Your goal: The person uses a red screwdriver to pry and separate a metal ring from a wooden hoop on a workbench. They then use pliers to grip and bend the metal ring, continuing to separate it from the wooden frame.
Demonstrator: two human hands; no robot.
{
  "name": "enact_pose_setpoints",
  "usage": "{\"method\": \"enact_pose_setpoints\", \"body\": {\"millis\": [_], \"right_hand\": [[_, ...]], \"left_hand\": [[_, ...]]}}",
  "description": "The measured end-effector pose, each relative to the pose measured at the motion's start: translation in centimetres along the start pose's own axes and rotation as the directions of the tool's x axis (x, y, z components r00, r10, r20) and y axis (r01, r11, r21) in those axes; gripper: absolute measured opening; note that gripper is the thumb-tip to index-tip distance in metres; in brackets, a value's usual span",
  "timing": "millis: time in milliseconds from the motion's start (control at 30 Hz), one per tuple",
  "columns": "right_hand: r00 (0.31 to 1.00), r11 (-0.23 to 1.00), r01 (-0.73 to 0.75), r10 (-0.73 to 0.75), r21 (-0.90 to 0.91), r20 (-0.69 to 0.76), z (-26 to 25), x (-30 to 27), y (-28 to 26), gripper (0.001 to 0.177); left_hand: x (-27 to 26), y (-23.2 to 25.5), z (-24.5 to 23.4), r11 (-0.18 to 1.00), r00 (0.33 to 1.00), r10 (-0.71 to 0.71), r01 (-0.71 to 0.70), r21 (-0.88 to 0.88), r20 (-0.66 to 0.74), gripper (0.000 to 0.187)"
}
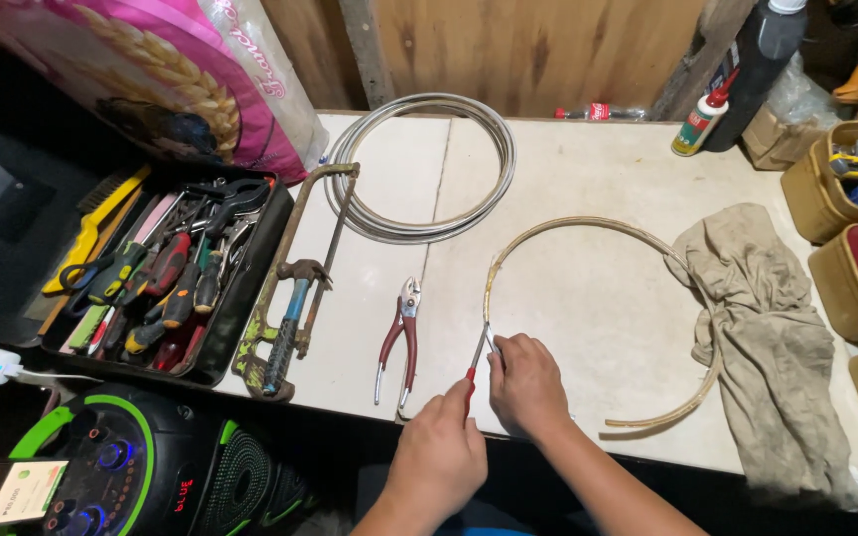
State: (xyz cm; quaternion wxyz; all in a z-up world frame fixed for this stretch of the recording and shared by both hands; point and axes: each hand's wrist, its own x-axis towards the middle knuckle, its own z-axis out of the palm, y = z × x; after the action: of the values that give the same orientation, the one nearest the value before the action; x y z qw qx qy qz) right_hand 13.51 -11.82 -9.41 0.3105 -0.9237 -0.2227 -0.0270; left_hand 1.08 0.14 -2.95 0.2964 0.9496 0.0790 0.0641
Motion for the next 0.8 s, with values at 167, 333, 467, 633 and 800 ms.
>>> {"method": "enact_pose_setpoints", "body": {"millis": [167,333,467,633,800], "right_hand": [[0.998,0.998,0.05,-0.05,-0.03,-0.028,0.1,0.3,0.1,0.018],[0.999,0.999,0.035,-0.035,-0.021,-0.019,0.1,0.1,0.2,0.021],[1.0,0.999,0.022,-0.022,-0.024,-0.005,-0.1,0.1,0.0,0.018],[1.0,0.999,0.01,-0.01,-0.038,0.014,-0.1,0.1,0.0,0.016],[1.0,0.999,0.026,-0.027,-0.02,-0.016,0.3,0.2,0.6,0.021]], "left_hand": [[1.4,0.3,-1.7,0.998,0.998,-0.054,0.055,-0.029,0.039,0.05],[0.9,0.8,-1.2,0.934,0.988,0.135,-0.153,0.323,0.077,0.051],[1.0,0.2,-1.3,0.903,0.977,0.186,-0.213,0.374,0.108,0.053],[1.1,0.2,-1.6,0.888,0.969,0.176,-0.233,0.396,0.176,0.056],[1.8,-0.5,-1.7,0.968,0.989,0.105,-0.125,0.22,0.101,0.051]]}}
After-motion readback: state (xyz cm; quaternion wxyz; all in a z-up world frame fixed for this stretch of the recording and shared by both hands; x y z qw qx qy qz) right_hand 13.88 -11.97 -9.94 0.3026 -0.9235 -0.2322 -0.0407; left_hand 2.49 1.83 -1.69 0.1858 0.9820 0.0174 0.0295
